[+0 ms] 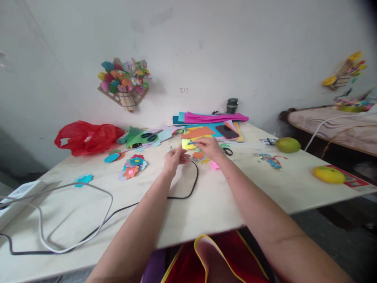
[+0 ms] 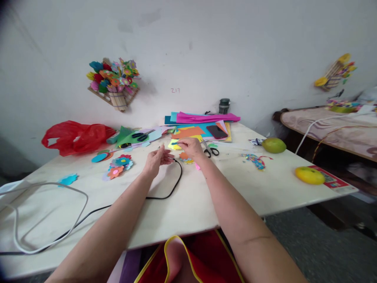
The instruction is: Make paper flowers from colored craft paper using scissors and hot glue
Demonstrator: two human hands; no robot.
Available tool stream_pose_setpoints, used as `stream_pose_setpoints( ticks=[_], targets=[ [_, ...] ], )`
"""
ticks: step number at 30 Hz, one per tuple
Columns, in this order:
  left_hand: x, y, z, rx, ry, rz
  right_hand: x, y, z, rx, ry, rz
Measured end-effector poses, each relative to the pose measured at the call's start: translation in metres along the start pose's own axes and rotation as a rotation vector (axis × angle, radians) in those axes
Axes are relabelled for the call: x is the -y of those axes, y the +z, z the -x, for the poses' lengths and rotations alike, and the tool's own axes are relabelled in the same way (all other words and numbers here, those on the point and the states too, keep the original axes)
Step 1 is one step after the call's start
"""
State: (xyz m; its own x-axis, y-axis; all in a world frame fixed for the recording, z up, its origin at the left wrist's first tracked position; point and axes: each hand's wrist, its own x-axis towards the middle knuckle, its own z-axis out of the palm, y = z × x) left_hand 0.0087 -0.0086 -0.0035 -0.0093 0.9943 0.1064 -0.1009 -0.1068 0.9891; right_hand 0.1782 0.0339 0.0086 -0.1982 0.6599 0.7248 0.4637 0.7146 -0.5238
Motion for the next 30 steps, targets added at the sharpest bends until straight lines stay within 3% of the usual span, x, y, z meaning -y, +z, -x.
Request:
stream_pose_setpoints(
  ticks=[3,9,13,17,21,24,27,30],
  targets=[
    [-0.003,-0.002,0.001,0.025,-0.046,0.109,0.009,0.014,0.004,0.08,-0.089,-0.077],
    [-0.002,-0.007,0.0,-0.09,0.064,0.118,0.03,0.024,0.011,0.25,0.035,0.016],
    [-0.001,-0.006,0.0,-0.07,0.094,0.066,0.033,0.023,0.009,0.096,0.353,-0.189],
    [0.0,-0.002,0.002,0.039,0.089,0.014,0.031,0.02,0.007,0.119,0.635,-0.415],
    [0.0,-0.002,0.001,0.013,0.104,0.029,0.027,0.011,0.004,0.117,0.623,-0.463],
    [0.0,-0.007,-0.003,-0.085,0.129,0.083,0.017,-0.001,-0.002,-0.024,0.574,-0.471],
    [0.001,-0.013,-0.007,-0.145,0.144,0.108,0.0,-0.014,-0.007,-0.19,0.673,-0.403],
    [0.002,-0.014,-0.009,-0.156,0.151,0.123,-0.014,-0.02,-0.008,-0.207,0.754,-0.286]
  ],
)
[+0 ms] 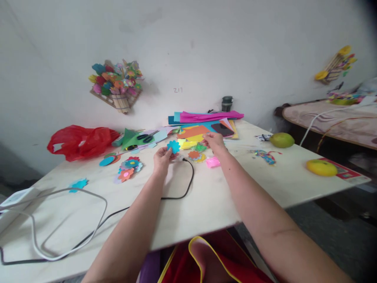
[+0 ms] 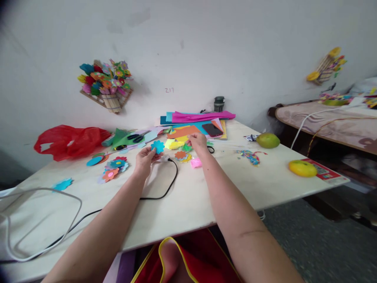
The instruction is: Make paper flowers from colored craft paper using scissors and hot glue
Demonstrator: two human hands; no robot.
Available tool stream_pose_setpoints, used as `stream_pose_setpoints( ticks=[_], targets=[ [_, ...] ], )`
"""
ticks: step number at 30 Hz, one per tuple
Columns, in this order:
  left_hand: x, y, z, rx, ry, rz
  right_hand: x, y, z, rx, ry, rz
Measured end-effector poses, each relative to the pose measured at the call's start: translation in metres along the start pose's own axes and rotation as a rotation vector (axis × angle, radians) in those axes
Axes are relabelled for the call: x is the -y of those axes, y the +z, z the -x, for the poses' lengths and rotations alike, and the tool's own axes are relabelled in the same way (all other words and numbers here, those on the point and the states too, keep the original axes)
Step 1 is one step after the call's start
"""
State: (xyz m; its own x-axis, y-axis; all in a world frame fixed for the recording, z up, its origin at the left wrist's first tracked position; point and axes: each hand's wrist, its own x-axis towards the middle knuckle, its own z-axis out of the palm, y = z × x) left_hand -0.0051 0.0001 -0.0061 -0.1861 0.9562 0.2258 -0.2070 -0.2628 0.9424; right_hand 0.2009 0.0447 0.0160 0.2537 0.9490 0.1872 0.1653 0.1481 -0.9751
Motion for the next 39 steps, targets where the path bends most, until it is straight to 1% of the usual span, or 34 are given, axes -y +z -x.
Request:
stream_pose_setpoints(
  ticks=[2,5,7,10,12,13,16,17,19,22,25,28,30,32,33,35,37,39],
  targets=[
    [0.001,0.0,0.0,0.0,0.01,0.015,-0.006,-0.001,-0.003,-0.003,-0.003,0.092],
    [0.001,0.0,0.0,-0.021,0.02,0.025,-0.011,0.001,-0.002,0.048,-0.029,0.292],
    [0.0,-0.002,-0.001,-0.043,0.021,0.028,-0.012,0.005,0.002,0.068,-0.065,0.491],
    [0.001,-0.004,-0.002,-0.054,0.029,0.053,-0.009,0.016,0.009,0.063,-0.148,0.8],
    [0.002,-0.005,-0.003,-0.052,0.038,0.081,-0.005,0.026,0.012,0.081,-0.227,0.921],
    [0.003,-0.005,-0.004,-0.053,0.04,0.095,-0.004,0.032,0.012,0.104,-0.29,0.961],
    [0.006,-0.006,-0.006,-0.051,0.051,0.12,-0.003,0.049,0.009,0.22,-0.493,1.061],
    [0.006,-0.006,-0.006,-0.06,0.049,0.119,-0.004,0.054,0.007,0.261,-0.53,1.094],
    [0.007,-0.006,-0.006,-0.068,0.042,0.113,-0.007,0.063,0.002,0.314,-0.531,1.154],
    [0.007,-0.006,-0.006,-0.078,0.031,0.116,-0.012,0.071,-0.005,0.321,-0.463,1.219],
    [0.007,-0.005,-0.004,-0.068,0.027,0.128,-0.018,0.072,-0.014,0.297,-0.441,1.268],
    [0.007,-0.004,-0.003,-0.07,0.03,0.154,-0.02,0.067,-0.022,0.271,-0.44,1.291],
    [0.006,-0.003,-0.002,-0.073,0.025,0.166,-0.02,0.063,-0.026,0.194,-0.372,1.297],
    [0.005,-0.003,-0.001,-0.069,0.022,0.163,-0.018,0.061,-0.028,0.152,-0.31,1.3],
    [0.005,-0.003,-0.001,-0.069,0.024,0.158,-0.016,0.06,-0.029,0.148,-0.314,1.298],
    [0.004,-0.005,-0.002,-0.08,0.037,0.149,-0.013,0.063,-0.028,0.171,-0.396,1.275],
    [0.005,-0.006,-0.003,-0.109,0.054,0.155,-0.011,0.068,-0.026,0.244,-0.492,1.244],
    [0.005,-0.008,-0.005,-0.145,0.069,0.172,-0.01,0.076,-0.025,0.349,-0.529,1.247]
  ],
)
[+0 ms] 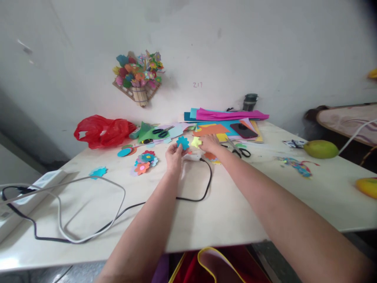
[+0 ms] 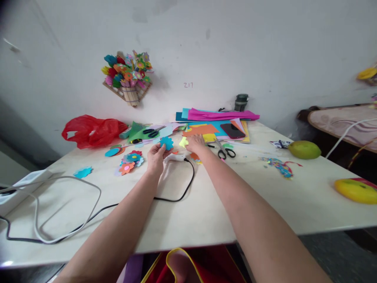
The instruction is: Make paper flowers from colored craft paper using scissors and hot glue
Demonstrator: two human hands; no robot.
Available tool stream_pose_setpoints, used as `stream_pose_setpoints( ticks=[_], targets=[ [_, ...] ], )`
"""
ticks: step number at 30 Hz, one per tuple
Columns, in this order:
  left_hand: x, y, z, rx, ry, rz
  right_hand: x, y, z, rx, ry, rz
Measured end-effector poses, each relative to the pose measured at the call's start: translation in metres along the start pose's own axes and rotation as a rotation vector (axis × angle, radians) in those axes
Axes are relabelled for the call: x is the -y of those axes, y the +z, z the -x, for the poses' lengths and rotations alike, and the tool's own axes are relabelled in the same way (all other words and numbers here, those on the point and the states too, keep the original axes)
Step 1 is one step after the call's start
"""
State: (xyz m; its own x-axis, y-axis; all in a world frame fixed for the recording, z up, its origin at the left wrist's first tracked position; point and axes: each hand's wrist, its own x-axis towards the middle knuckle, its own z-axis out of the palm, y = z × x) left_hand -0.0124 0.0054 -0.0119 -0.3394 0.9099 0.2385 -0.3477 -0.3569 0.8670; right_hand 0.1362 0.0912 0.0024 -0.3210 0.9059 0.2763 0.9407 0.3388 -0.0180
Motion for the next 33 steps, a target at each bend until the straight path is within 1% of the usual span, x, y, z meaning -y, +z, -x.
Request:
stream_pose_setpoints(
  ticks=[2,5,10,15,17,20,22,27,29,31,33],
  targets=[
    [0.001,-0.001,-0.002,-0.026,0.006,0.016,0.007,0.002,-0.004,0.022,-0.017,0.028],
    [0.002,-0.001,-0.005,-0.035,-0.011,0.032,0.014,0.003,-0.008,0.003,-0.039,0.083],
    [0.0,0.0,-0.003,-0.088,-0.022,0.045,0.024,0.004,-0.012,0.022,-0.111,0.168],
    [-0.007,0.003,0.003,-0.069,-0.015,0.03,0.029,0.005,-0.017,-0.008,-0.144,0.213],
    [-0.009,0.003,0.003,-0.065,-0.02,0.008,0.031,0.003,-0.021,0.039,-0.16,0.236],
    [-0.007,0.001,0.001,-0.07,-0.041,-0.009,0.034,0.0,-0.027,0.162,-0.165,0.237],
    [-0.004,-0.001,-0.002,-0.076,-0.048,-0.003,0.035,0.0,-0.028,0.177,-0.163,0.218],
    [0.003,-0.003,-0.008,-0.105,-0.036,0.021,0.026,0.002,-0.019,0.007,-0.11,0.145],
    [0.004,-0.003,-0.009,-0.106,-0.036,0.023,0.019,0.001,-0.016,-0.039,-0.072,0.089],
    [0.005,-0.003,-0.01,-0.103,-0.033,0.023,0.013,-0.001,-0.015,-0.077,0.012,0.001],
    [0.006,-0.002,-0.01,-0.103,-0.034,0.017,0.007,-0.005,-0.015,-0.141,0.167,-0.147]
  ],
)
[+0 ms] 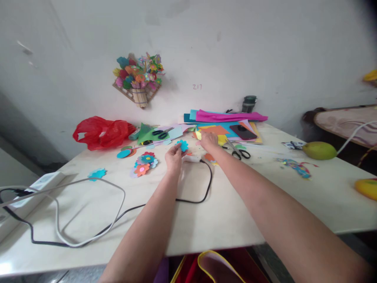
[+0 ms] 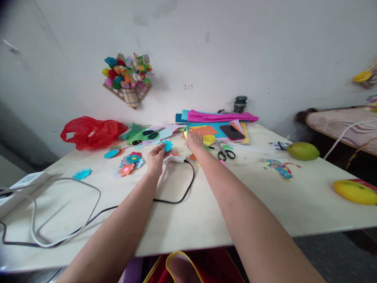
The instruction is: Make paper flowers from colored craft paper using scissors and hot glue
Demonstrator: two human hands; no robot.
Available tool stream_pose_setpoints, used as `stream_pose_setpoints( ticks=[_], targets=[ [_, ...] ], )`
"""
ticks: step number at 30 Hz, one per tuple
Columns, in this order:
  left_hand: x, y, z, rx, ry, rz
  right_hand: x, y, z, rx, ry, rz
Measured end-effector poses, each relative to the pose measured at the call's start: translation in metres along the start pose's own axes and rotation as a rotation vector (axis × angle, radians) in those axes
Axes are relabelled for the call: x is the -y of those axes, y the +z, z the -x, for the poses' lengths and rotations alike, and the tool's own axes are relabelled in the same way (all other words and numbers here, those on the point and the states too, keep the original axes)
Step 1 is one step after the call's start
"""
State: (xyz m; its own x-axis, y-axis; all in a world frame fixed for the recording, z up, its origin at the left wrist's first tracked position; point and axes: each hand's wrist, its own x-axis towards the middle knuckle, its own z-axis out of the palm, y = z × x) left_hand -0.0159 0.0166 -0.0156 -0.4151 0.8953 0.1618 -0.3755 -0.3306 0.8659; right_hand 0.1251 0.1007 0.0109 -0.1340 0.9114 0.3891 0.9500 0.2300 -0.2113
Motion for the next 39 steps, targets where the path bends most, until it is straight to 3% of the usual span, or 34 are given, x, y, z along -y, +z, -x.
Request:
stream_pose_setpoints(
  ticks=[4,7,10,15,21,28,39],
  targets=[
    [0.0,-0.002,-0.002,0.008,0.01,-0.04,-0.003,-0.011,0.005,-0.121,0.247,-0.569],
    [-0.002,-0.005,-0.001,0.032,0.036,-0.087,0.0,-0.02,0.02,-0.034,0.233,-1.129],
    [-0.006,-0.005,0.002,0.097,0.005,-0.139,0.004,-0.027,0.04,0.109,0.192,-1.352],
    [-0.01,-0.004,0.003,0.205,-0.1,-0.181,0.008,-0.032,0.061,0.268,0.156,-1.416],
    [-0.008,-0.004,0.001,0.164,-0.099,-0.054,0.003,-0.035,0.072,0.419,0.246,-1.331],
    [-0.008,0.001,0.006,0.161,-0.131,0.043,0.007,-0.041,0.076,0.314,0.323,-1.382],
    [-0.009,0.002,0.007,0.131,-0.089,0.138,0.009,-0.037,0.078,0.306,0.321,-1.574]
  ],
)
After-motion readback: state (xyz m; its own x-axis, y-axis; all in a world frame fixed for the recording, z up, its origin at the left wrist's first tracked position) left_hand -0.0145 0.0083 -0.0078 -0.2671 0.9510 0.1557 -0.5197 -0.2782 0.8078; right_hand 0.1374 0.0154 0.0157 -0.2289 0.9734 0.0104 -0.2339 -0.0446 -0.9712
